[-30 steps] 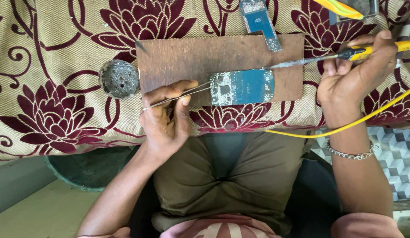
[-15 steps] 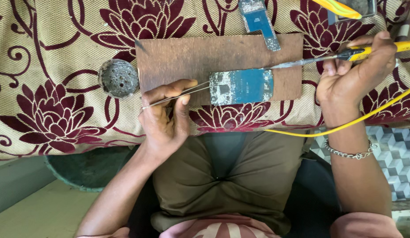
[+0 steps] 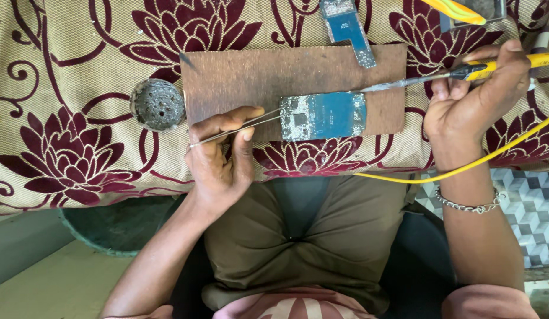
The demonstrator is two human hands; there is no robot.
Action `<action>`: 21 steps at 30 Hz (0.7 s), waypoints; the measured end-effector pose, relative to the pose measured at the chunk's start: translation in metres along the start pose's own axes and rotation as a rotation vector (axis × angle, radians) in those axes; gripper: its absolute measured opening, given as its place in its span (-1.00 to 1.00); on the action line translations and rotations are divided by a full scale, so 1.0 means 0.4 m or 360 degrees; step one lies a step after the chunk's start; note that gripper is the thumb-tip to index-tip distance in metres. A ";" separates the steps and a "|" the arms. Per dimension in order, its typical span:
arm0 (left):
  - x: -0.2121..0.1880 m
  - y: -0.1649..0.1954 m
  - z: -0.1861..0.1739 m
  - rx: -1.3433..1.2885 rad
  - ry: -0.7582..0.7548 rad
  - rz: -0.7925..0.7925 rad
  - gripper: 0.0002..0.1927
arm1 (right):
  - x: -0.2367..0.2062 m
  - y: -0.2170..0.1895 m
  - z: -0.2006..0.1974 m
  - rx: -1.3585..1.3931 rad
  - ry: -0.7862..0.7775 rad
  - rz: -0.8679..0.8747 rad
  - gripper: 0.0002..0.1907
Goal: The person uses a soldering iron and tweezers to apply solder to a small blue circuit board placed on a wooden board on their lap. They repeatedly heat and adjust the board while working on specific solder points.
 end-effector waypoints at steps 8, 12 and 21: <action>-0.004 0.000 0.001 -0.0001 0.0015 -0.0029 -0.74 | 0.000 0.004 -0.004 -0.0039 -0.0006 0.0009 -0.53; -0.005 -0.002 0.002 0.0034 0.0021 -0.0009 -0.73 | -0.001 0.002 -0.002 -0.0033 -0.0049 -0.0006 -0.48; -0.002 -0.007 0.003 0.0013 0.0016 -0.0057 -0.72 | 0.001 0.002 -0.009 -0.0027 -0.0033 0.0014 -0.43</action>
Point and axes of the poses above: each hand's wrist, its own x-axis towards the middle knuckle, its own z-axis out of the palm, y = z × x, the point moved 2 cm from there along x, towards the middle knuckle, and after that the axes turned 13 degrees about -y, right-handed, at the moved point
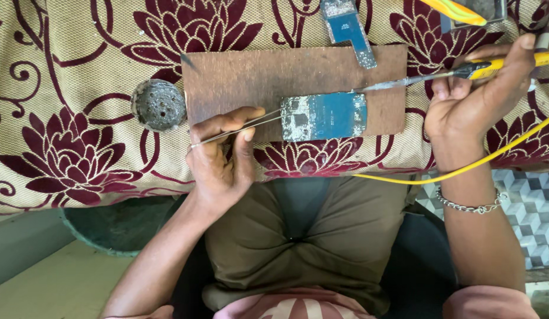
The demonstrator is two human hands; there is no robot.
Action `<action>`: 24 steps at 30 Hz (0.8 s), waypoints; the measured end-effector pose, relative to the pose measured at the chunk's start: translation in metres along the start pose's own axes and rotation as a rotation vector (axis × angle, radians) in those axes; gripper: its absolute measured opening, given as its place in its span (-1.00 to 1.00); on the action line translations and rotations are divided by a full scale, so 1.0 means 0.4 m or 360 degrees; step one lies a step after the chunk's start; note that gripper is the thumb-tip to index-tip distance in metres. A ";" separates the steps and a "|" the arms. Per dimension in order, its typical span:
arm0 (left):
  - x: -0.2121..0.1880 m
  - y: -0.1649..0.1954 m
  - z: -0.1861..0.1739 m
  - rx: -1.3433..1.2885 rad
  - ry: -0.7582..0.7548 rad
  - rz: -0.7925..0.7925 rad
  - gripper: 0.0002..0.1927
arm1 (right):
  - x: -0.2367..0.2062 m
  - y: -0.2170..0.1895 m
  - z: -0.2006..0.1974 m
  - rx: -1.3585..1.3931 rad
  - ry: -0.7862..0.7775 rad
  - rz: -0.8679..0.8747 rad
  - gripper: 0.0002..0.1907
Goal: The person uses a soldering iron and tweezers to apply solder to a small blue circuit board placed on a wooden board on their lap. They repeatedly heat and adjust the board while working on specific solder points.
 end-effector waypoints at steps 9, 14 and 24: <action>-0.001 0.006 -0.001 -0.0023 -0.0005 0.0048 -0.72 | -0.005 -0.001 0.005 -0.0048 -0.0093 0.0028 -0.44; -0.002 0.007 -0.001 -0.0052 -0.0006 0.0035 -0.72 | -0.009 -0.001 0.006 -0.0080 -0.0150 0.0107 -0.43; -0.001 0.004 0.000 0.0012 -0.0005 0.0058 -0.73 | -0.006 -0.004 -0.001 -0.0101 0.0080 0.0002 -0.46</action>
Point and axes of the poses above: each hand's wrist, its own x-axis towards the middle knuckle, its own z-axis out of the palm, y = z × x, the point moved 2 cm from there along x, towards the middle knuckle, and after that the axes turned 13 degrees about -y, right-handed, at the moved point
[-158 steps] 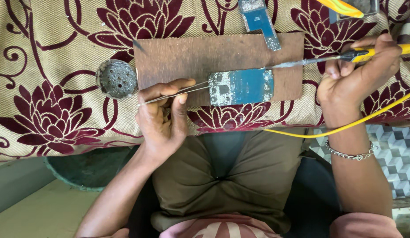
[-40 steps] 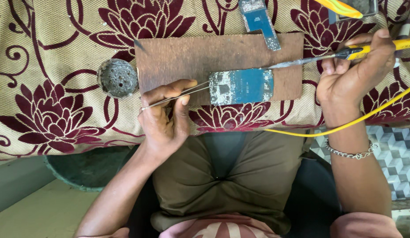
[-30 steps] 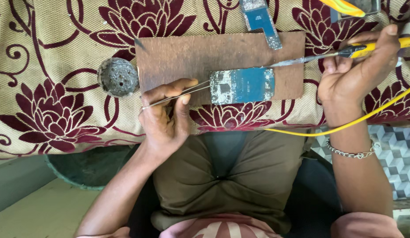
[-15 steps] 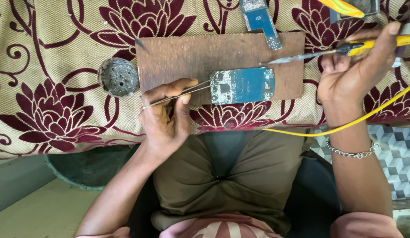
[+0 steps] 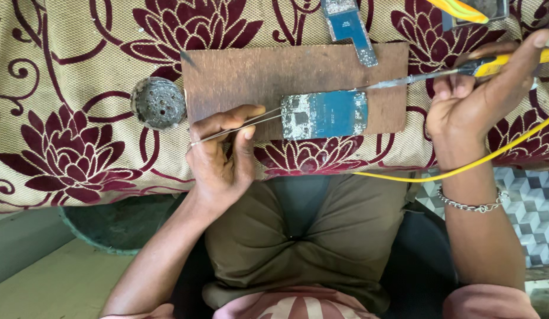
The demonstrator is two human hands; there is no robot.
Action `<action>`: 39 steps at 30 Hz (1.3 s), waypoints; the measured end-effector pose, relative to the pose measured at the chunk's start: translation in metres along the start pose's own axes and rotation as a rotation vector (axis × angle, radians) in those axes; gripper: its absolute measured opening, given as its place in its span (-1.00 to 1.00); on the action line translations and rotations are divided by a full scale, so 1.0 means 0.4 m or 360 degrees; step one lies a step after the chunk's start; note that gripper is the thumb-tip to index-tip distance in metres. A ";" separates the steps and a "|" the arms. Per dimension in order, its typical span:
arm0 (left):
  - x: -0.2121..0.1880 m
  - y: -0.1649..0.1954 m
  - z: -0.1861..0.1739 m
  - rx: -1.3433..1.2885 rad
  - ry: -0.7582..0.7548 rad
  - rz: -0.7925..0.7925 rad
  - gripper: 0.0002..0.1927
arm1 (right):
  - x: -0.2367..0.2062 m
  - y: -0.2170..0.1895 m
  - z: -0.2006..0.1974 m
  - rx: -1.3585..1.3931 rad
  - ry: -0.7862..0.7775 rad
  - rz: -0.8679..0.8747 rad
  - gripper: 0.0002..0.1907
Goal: The person uses a soldering iron and tweezers to apply solder to a small blue circuit board placed on a wooden board on their lap. They repeatedly heat and adjust the board while working on specific solder points.
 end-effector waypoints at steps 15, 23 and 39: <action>-0.003 0.001 -0.002 0.0000 -0.0001 -0.0007 -0.73 | 0.000 0.001 0.013 -0.0064 -0.0032 -0.0094 -0.41; 0.000 0.002 0.001 -0.0016 0.0015 -0.0003 -0.74 | 0.002 0.002 0.014 -0.0062 -0.0021 -0.0083 -0.41; -0.003 0.001 -0.002 0.0092 0.0013 -0.0057 -0.73 | -0.002 0.003 0.019 -0.0104 -0.0075 -0.0102 -0.41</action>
Point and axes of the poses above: each hand's wrist, its own x-axis towards the middle knuckle, its own z-axis out of the palm, y = z × x, the point moved 2 cm from there along x, towards the middle knuckle, and after that the axes turned 13 degrees about -y, right-handed, at the moved point
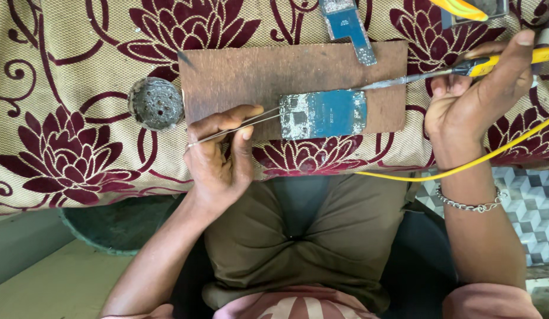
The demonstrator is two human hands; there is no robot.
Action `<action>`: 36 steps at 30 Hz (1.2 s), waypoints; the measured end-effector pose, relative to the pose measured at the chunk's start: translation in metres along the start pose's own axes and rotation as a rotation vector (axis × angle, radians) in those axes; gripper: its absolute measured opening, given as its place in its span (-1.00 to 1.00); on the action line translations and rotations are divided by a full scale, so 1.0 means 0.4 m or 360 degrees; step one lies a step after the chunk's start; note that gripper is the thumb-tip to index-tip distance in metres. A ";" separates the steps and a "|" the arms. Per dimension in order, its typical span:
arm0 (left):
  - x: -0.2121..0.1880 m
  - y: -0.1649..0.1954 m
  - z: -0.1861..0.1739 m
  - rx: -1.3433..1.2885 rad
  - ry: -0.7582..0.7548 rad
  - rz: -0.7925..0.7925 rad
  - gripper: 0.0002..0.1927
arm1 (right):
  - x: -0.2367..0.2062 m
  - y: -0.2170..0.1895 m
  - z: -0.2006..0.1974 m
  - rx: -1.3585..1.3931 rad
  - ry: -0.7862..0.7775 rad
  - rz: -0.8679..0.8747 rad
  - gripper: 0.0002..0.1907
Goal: The person uses a soldering iron and tweezers to apply solder to a small blue circuit board placed on a wooden board on their lap. They repeatedly heat and adjust the board while working on specific solder points.
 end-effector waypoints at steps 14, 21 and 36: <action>0.001 -0.001 0.003 -0.0118 -0.0010 0.0030 -0.73 | 0.002 -0.001 -0.002 0.0071 0.0049 0.0033 -0.40; 0.002 -0.005 0.003 -0.0114 -0.0014 -0.0011 -0.72 | 0.002 -0.003 -0.002 0.0026 0.0035 0.0026 -0.44; -0.002 -0.003 0.004 -0.0072 0.0028 0.0007 -0.72 | 0.002 -0.003 -0.018 0.0164 0.0173 0.0114 -0.51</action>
Point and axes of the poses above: each hand's wrist, its own x-axis towards the middle knuckle, its own z-axis out of the palm, y = z × x, the point moved 2 cm from there along x, towards the middle knuckle, and after that the axes turned 13 degrees about -y, right-handed, at the moved point
